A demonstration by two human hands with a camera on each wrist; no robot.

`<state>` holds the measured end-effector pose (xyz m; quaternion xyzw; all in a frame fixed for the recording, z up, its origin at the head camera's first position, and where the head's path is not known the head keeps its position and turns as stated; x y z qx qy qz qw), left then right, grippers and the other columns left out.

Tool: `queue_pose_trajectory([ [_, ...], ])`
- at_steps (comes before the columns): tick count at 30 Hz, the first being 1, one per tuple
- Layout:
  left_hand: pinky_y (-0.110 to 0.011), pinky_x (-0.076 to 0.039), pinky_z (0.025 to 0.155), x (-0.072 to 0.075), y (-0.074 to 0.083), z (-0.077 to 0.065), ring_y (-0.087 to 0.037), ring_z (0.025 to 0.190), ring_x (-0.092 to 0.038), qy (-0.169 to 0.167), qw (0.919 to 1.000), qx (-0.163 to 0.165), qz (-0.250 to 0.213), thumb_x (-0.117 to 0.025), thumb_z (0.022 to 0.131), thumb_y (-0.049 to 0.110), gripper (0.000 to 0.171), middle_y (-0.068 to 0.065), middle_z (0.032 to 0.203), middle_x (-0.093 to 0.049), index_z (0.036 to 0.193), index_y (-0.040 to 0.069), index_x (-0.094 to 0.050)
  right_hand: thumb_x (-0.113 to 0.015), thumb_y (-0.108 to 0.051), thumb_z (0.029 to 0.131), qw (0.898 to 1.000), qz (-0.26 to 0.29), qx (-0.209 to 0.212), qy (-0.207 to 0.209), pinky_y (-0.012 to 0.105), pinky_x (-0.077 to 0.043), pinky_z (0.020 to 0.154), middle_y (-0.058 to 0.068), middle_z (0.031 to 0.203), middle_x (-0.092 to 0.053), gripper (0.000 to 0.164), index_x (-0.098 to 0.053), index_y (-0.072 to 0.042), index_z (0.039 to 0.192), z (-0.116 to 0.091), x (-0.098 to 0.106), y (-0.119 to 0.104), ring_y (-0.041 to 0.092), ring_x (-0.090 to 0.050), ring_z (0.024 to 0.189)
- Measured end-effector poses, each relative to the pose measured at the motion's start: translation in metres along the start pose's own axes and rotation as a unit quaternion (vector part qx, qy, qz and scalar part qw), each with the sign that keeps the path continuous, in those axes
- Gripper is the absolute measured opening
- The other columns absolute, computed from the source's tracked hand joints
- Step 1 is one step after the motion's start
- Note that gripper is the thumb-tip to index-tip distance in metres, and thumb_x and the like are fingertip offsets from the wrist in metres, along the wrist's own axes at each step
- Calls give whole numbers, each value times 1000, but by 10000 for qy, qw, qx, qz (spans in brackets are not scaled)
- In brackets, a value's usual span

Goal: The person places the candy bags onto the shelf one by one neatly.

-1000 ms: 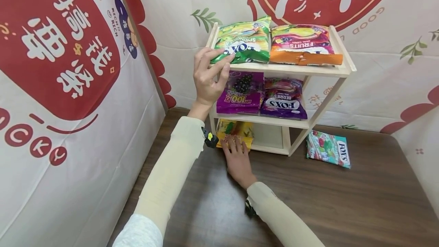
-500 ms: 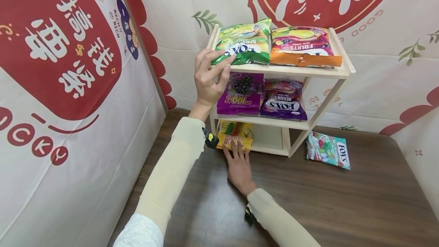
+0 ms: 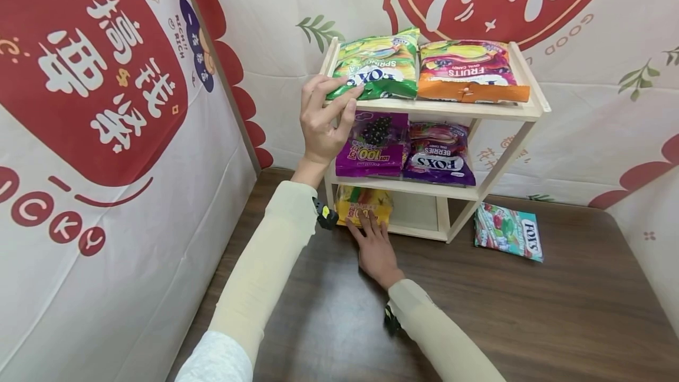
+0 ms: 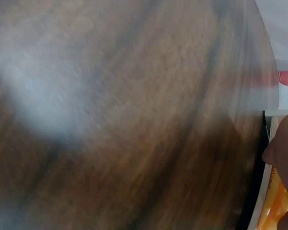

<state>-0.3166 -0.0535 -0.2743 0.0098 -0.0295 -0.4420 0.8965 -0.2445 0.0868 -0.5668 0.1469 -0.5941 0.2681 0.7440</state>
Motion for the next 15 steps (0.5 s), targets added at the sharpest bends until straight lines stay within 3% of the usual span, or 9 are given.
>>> queue_pose_trajectory([
  [15,-41,-38,98,1,0,1,-34,102,-50,24,10000,-65,-12,-58,88,17,24,-13,106,-65,100,7,-76,-49,-2,87,10000,18,34,19,58,-24,107,16,153,-28,68,-34,-21,150,9,-4,4,37,-20,141],
])
Point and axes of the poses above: each hand's wrist, its own z-axis towards the middle knuckle, its own x-axis out of the back of the hand, y = z × x, the point moved 3 cm from there along z, towards the middle knuckle
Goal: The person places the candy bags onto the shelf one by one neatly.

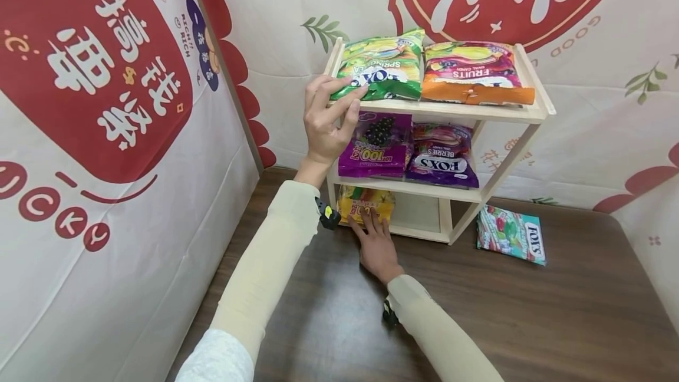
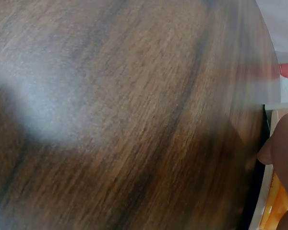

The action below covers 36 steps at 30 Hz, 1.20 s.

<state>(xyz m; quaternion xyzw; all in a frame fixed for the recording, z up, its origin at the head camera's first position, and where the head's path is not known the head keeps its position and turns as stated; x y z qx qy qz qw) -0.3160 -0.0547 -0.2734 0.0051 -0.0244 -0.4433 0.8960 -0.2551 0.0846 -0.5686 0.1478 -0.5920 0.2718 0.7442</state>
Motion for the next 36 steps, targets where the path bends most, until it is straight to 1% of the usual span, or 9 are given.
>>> queue_pose_trajectory([
  [7,-41,-38,98,-3,1,0,-34,103,-50,-21,10000,-11,-57,-58,88,18,24,-14,105,-65,100,7,-76,-48,0,86,9998,6,-154,-82,57,-24,108,15,152,-30,67,-37,-22,148,3,2,4,37,-24,139],
  [12,-42,-38,98,-4,2,-2,-34,103,-50,7,10000,-19,-91,-58,88,18,25,-14,105,-65,99,6,-76,-49,-2,86,9998,117,-157,-104,57,-26,107,16,151,-32,65,-39,-21,147,1,4,4,38,-27,138],
  [18,-42,-38,98,-5,4,-1,-34,103,-51,22,9999,-27,-147,-57,88,16,24,-14,106,-65,100,6,-76,-54,-4,86,9996,179,-212,-103,56,-24,108,14,150,-33,64,-41,-23,146,-2,8,5,36,-26,139],
  [22,-42,-39,98,-3,4,-1,-34,102,-51,75,9999,-26,-148,-57,88,16,25,-13,106,-65,99,6,-76,-57,-8,88,9990,382,-198,-96,58,-21,109,16,150,-34,61,-42,-23,146,-7,14,4,37,-25,139],
  [24,-42,-39,97,-2,3,-1,-34,101,-51,110,9999,-12,-111,-57,88,17,25,-13,105,-65,98,7,-76,-59,-9,89,9984,541,-186,-21,60,-21,107,17,149,-35,60,-43,-22,145,-12,18,4,39,-25,138],
  [28,-42,-39,98,-1,2,-1,-34,103,-50,100,9999,52,-60,-57,88,19,25,-13,106,-65,98,7,-76,-62,-9,88,9960,802,-186,359,63,-25,104,17,145,-42,54,-50,-18,140,-25,29,8,41,-29,136],
  [32,-41,-39,98,-2,2,-1,-34,103,-50,114,9999,51,-21,-57,88,19,25,-13,106,-65,98,7,-76,-63,-6,87,9929,884,-197,774,62,-27,103,17,139,-48,48,-57,-14,134,-41,39,19,42,-34,133],
  [36,-42,-39,98,-2,2,0,-34,102,-50,167,9999,-10,-37,-58,88,19,24,-12,105,-65,97,7,-76,-61,-6,88,9883,941,-196,1185,60,-28,104,20,135,-51,41,-60,-9,128,-58,45,29,42,-37,130],
])
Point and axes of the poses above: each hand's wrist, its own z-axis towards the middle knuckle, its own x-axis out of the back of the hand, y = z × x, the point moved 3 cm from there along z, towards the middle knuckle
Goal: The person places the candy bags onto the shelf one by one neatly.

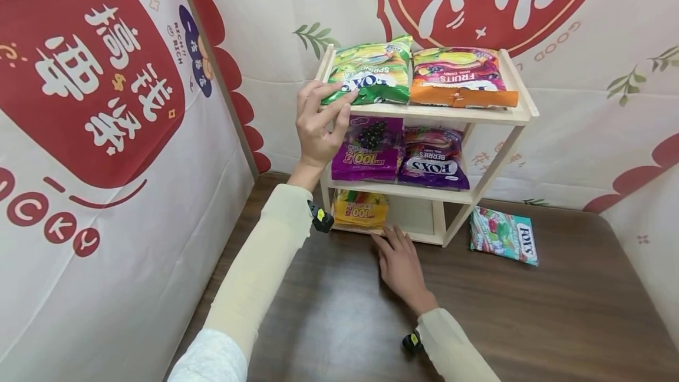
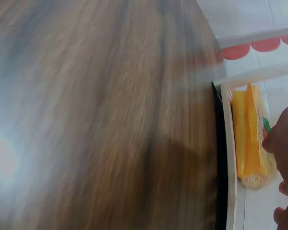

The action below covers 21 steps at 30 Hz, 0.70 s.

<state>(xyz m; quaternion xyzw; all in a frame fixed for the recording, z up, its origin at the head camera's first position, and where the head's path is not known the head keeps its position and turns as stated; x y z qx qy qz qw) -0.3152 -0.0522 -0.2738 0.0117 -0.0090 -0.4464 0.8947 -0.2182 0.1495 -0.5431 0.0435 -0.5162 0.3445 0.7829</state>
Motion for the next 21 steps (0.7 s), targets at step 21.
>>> queue_pose_trajectory([
  [21,-43,-38,99,1,-1,-1,-35,102,-50,-70,10000,23,0,-58,88,18,24,-13,106,-65,99,7,-76,-47,1,84,9792,316,-905,1787,54,-38,93,23,107,-64,24,-67,5,96,-64,51,82,42,-54,108],
])
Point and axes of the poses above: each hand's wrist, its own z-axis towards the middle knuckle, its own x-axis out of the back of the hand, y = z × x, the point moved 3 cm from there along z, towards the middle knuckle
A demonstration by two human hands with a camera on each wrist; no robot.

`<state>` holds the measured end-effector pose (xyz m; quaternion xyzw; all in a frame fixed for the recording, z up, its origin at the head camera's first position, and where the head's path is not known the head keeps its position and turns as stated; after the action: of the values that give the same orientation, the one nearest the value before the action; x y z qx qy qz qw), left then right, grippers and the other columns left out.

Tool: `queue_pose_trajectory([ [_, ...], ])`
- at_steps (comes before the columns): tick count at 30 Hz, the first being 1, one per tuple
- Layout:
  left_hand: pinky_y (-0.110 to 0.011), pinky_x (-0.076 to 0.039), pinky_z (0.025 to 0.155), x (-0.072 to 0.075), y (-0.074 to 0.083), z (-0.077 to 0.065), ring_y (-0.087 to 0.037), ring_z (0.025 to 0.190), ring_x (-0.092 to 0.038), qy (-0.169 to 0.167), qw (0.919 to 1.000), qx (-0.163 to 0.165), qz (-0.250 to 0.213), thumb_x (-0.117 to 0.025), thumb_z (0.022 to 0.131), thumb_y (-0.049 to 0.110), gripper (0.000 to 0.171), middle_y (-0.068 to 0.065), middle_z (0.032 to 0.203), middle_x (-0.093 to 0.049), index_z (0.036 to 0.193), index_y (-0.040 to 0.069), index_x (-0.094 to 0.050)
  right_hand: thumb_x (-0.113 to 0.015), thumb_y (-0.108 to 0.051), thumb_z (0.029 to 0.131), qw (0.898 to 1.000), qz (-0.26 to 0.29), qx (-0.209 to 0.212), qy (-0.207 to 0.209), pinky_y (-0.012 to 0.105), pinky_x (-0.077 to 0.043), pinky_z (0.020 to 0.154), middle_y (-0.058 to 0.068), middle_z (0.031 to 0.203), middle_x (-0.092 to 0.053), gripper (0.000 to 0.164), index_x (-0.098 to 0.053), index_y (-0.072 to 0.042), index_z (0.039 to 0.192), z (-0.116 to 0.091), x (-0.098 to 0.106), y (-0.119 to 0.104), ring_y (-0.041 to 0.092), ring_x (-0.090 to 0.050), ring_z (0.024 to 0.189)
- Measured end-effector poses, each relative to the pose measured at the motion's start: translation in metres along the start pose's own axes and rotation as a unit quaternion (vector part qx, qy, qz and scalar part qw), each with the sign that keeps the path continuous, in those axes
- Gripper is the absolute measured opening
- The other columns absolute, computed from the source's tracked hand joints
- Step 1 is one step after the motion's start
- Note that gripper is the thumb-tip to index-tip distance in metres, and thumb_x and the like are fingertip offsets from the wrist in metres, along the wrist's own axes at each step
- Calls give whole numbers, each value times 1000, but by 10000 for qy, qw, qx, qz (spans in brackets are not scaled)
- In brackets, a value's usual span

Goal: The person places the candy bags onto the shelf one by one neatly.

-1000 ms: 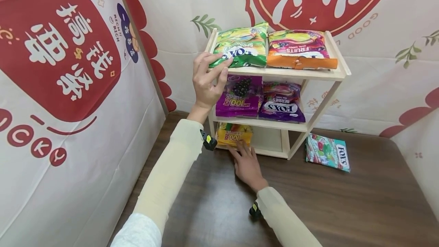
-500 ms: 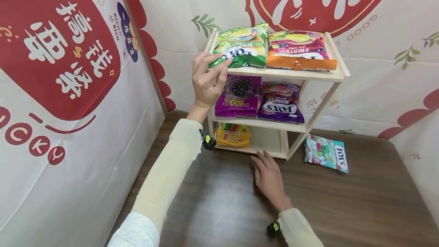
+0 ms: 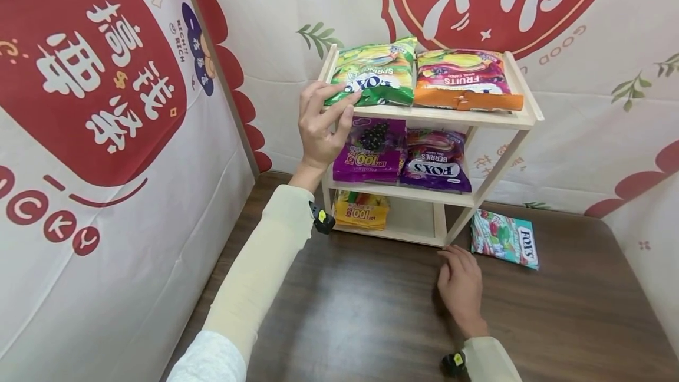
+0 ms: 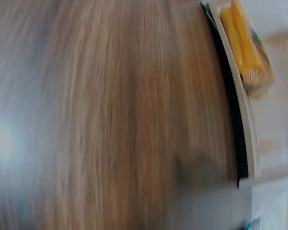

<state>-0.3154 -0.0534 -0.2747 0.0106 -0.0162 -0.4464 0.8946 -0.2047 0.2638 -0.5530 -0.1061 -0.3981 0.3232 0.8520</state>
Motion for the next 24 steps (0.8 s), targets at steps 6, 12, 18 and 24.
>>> queue_pose_trajectory([
  [6,-41,-39,98,0,0,0,-33,103,-50,23,10000,38,31,-57,88,20,25,-12,106,-65,99,8,-76,-52,4,83,9986,-358,-387,-13,60,-36,90,25,111,-61,20,-65,6,98,-4,15,26,46,-50,108],
  [12,-41,-39,98,0,0,-1,-33,103,-50,-3,10000,26,2,-58,88,20,24,-12,106,-65,98,8,-76,-56,2,86,9876,-892,-1174,-538,66,-32,88,28,121,-53,23,-60,8,108,-9,22,52,48,-42,113],
  [18,-42,-38,98,-1,-1,0,-36,102,-50,-39,10000,25,-24,-58,88,18,24,-13,107,-65,100,7,-76,-55,0,86,9786,-1270,-1417,-787,66,-30,93,33,125,-46,31,-52,13,114,-6,28,78,51,-39,116],
  [24,-42,-39,98,-1,-1,0,-36,102,-50,-28,10000,8,-25,-58,88,18,24,-13,106,-65,99,7,-76,-49,-5,89,9593,-1441,-1991,-1393,68,-20,99,36,137,-31,41,-43,15,124,-2,33,100,54,-25,126],
])
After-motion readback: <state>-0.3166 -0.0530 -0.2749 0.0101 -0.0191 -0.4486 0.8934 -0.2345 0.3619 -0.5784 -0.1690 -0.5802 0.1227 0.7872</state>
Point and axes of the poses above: each hand's wrist, its own z-axis towards the middle knuckle, its own x-axis out of the back of the hand, y = z × x, the point moved 3 cm from there along z, towards the middle knuckle
